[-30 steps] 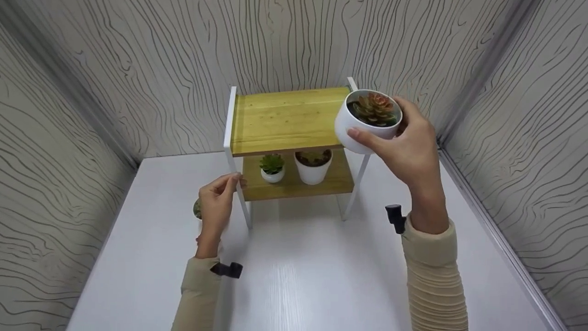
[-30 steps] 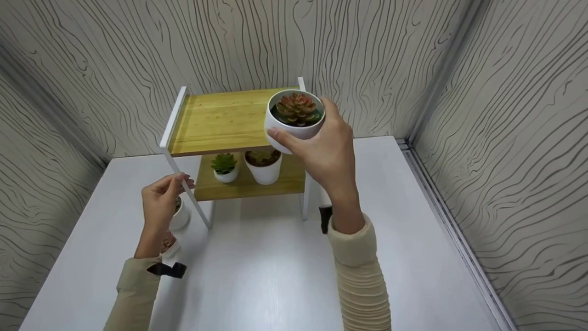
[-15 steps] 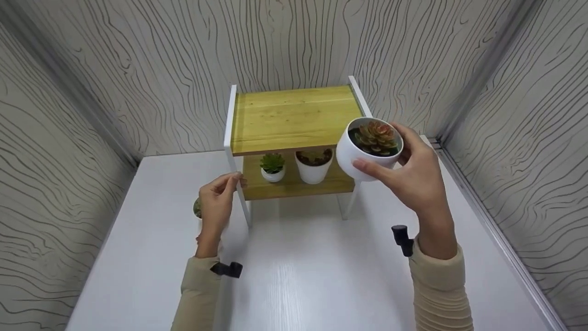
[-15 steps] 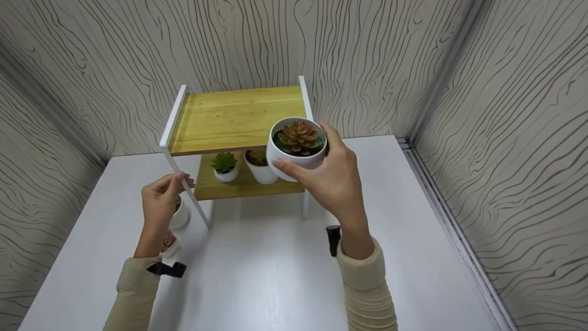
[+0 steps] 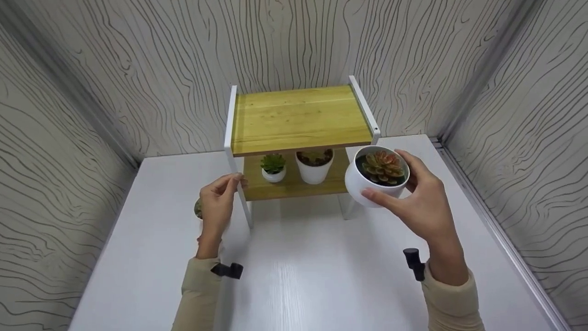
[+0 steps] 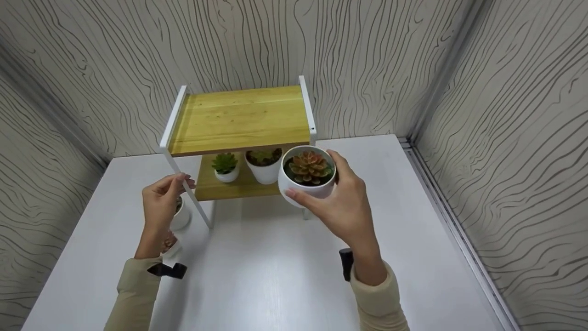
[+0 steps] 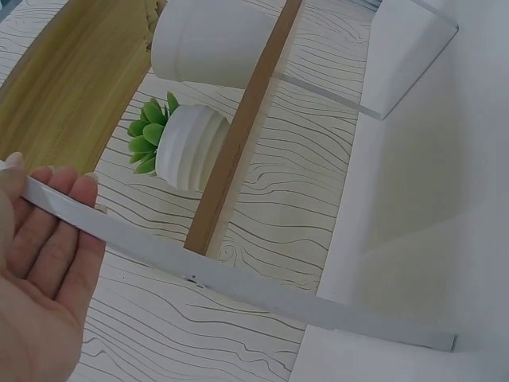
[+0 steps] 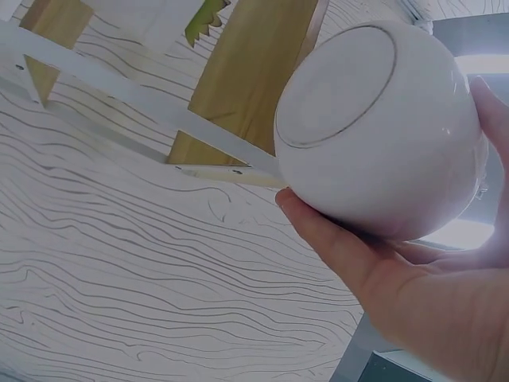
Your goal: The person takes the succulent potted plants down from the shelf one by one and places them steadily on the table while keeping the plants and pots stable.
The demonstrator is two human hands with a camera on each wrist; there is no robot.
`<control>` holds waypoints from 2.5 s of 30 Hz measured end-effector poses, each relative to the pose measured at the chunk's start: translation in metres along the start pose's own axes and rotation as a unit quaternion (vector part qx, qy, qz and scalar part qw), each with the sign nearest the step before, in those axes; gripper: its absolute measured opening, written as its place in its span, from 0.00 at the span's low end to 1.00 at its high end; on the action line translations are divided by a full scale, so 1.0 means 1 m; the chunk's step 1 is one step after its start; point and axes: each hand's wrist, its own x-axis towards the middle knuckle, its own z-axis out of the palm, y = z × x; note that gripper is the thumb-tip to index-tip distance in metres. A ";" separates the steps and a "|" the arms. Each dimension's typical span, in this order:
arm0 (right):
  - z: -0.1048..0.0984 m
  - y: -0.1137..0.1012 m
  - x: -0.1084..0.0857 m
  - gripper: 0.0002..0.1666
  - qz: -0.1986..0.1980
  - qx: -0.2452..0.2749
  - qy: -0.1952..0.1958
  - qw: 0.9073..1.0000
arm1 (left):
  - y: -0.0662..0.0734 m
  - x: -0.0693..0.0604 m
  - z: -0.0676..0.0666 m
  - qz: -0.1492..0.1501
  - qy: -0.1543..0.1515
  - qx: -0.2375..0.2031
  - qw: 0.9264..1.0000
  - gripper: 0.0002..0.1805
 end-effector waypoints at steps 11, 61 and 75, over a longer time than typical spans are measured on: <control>0.011 0.032 -0.017 0.60 0.018 0.003 -0.014 1.000 | 0.000 0.001 0.001 -0.011 0.006 0.009 1.000 0.13; 0.032 0.185 0.020 0.61 0.101 0.026 0.043 0.994 | -0.005 -0.003 -0.001 0.006 0.007 0.004 1.000 0.13; 0.036 0.209 0.055 0.66 0.149 -0.007 0.038 0.988 | -0.005 -0.002 -0.001 0.000 0.012 0.003 1.000 0.11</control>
